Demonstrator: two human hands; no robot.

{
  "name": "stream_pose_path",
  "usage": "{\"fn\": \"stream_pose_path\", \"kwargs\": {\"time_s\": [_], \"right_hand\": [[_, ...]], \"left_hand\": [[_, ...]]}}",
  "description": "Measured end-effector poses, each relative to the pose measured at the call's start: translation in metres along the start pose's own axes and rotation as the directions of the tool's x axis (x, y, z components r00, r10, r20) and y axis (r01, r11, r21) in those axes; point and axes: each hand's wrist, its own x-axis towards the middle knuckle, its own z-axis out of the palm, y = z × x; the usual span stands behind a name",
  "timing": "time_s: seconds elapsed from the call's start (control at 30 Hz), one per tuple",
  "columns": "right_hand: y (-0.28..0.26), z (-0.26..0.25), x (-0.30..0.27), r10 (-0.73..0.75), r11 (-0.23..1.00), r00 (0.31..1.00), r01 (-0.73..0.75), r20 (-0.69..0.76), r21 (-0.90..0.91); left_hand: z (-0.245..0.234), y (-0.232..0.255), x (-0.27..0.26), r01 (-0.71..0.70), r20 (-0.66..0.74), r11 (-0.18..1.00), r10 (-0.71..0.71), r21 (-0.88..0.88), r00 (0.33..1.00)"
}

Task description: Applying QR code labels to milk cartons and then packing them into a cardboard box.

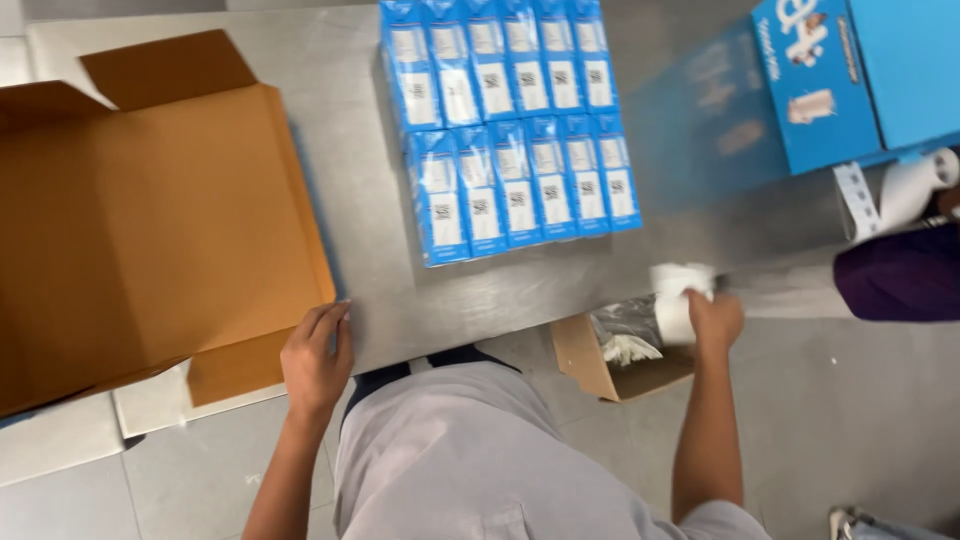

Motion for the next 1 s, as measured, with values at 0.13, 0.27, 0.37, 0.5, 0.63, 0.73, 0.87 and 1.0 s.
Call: {"fn": "stream_pose_path", "kwargs": {"time_s": [0.13,0.27,0.37,0.5,0.63,0.73,0.87,1.0], "right_hand": [[-0.020,0.037,0.066,-0.316,0.932,0.912,0.246,-0.264,-0.267],[-0.077,0.081,0.109,-0.305,0.930,0.893,0.206,-0.330,-0.303],[-0.107,0.106,0.132,-0.300,0.928,0.893,0.193,-0.336,-0.317],[-0.117,0.124,0.143,-0.253,0.924,0.936,0.160,-0.243,-0.347],[-0.133,0.078,0.104,-0.267,0.913,0.954,0.205,-0.136,-0.354],[-0.152,0.047,0.045,-0.334,0.907,0.919,0.252,-0.211,-0.337],[-0.196,0.038,-0.025,-0.611,0.760,0.713,0.650,-0.345,-0.003],[-0.246,0.040,-0.072,-0.778,0.493,0.567,0.818,-0.271,0.297]], "left_hand": [[0.020,0.018,0.016,0.059,0.104,0.998,-0.060,0.013,0.993],[0.037,0.036,0.021,-0.065,0.076,0.998,0.063,0.019,0.995],[0.048,0.046,0.022,-0.090,0.082,0.995,0.087,0.034,0.993],[0.052,0.055,0.017,-0.066,0.080,0.995,0.060,0.079,0.995],[0.060,0.059,0.011,0.036,0.019,0.993,-0.038,0.108,0.999],[0.076,0.057,0.018,0.114,-0.016,0.992,-0.113,0.046,0.993],[0.119,0.052,0.051,0.153,-0.031,0.988,-0.152,0.033,0.988],[0.180,0.031,0.079,0.325,-0.011,0.945,-0.325,-0.036,0.946]]}}
